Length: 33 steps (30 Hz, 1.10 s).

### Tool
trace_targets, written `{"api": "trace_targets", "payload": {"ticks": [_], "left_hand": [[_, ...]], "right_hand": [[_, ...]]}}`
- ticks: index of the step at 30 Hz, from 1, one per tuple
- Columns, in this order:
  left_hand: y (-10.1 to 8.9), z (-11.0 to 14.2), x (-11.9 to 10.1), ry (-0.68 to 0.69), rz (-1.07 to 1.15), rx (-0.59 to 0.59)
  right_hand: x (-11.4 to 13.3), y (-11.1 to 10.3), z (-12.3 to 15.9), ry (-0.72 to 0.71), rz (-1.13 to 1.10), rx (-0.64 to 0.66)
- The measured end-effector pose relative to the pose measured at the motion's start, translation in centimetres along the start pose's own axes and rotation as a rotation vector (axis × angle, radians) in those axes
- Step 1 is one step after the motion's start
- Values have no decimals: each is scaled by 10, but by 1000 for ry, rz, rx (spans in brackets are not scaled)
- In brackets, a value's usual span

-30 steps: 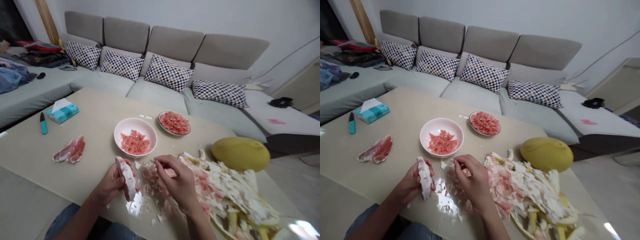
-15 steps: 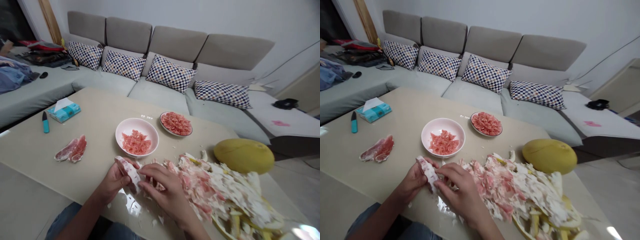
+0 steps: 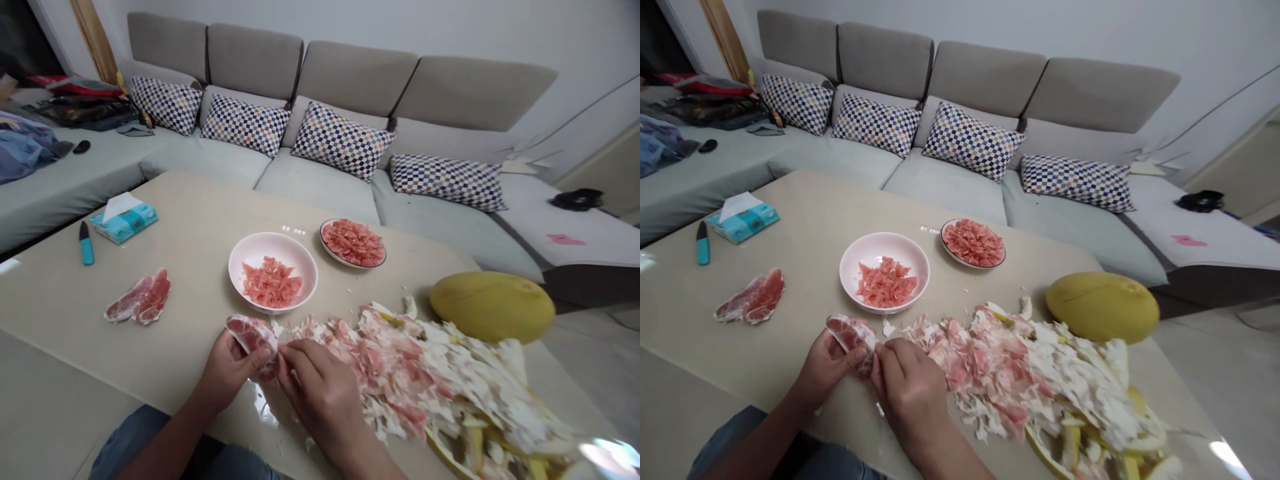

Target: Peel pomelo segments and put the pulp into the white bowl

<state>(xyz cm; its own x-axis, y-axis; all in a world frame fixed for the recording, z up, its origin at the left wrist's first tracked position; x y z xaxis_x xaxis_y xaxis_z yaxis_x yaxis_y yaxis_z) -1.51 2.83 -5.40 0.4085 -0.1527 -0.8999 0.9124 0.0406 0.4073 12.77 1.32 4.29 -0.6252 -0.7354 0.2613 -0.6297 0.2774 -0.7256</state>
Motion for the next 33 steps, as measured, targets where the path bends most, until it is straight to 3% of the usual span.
{"api": "trace_targets", "payload": {"ticks": [6, 10, 14, 18, 23, 29, 33], "left_hand": [[3, 0, -2, -14, 35, 73], [4, 1, -1, -44, 101, 163], [0, 0, -2, -28, 119, 136], [-1, -1, -7, 15, 103, 66], [3, 2, -12, 62, 90, 34], [2, 2, -19, 129, 49, 4], [0, 2, -15, 84, 44, -31]], "right_hand": [[-14, -2, -6, 167, -188, 24], [-30, -14, -9, 293, -238, -32], [-37, -17, -10, 377, -358, 102], [-27, -8, -9, 341, -461, 220], [-20, -4, -10, 323, -480, 123], [-20, -4, -11, 314, -463, 96], [-15, -3, -9, 244, -368, 67]]}}
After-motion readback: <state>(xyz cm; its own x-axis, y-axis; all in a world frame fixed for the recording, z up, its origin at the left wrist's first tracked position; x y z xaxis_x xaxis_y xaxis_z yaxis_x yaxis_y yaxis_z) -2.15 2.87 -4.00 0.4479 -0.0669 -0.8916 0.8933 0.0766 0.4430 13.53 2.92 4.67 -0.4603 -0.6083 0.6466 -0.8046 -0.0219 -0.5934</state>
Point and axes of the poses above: each hand's wrist, its own z-axis away from the middle knuckle, its own y-axis out of the palm, x = y × z, the point moved 5 cm from there along -z, towards the middle knuckle
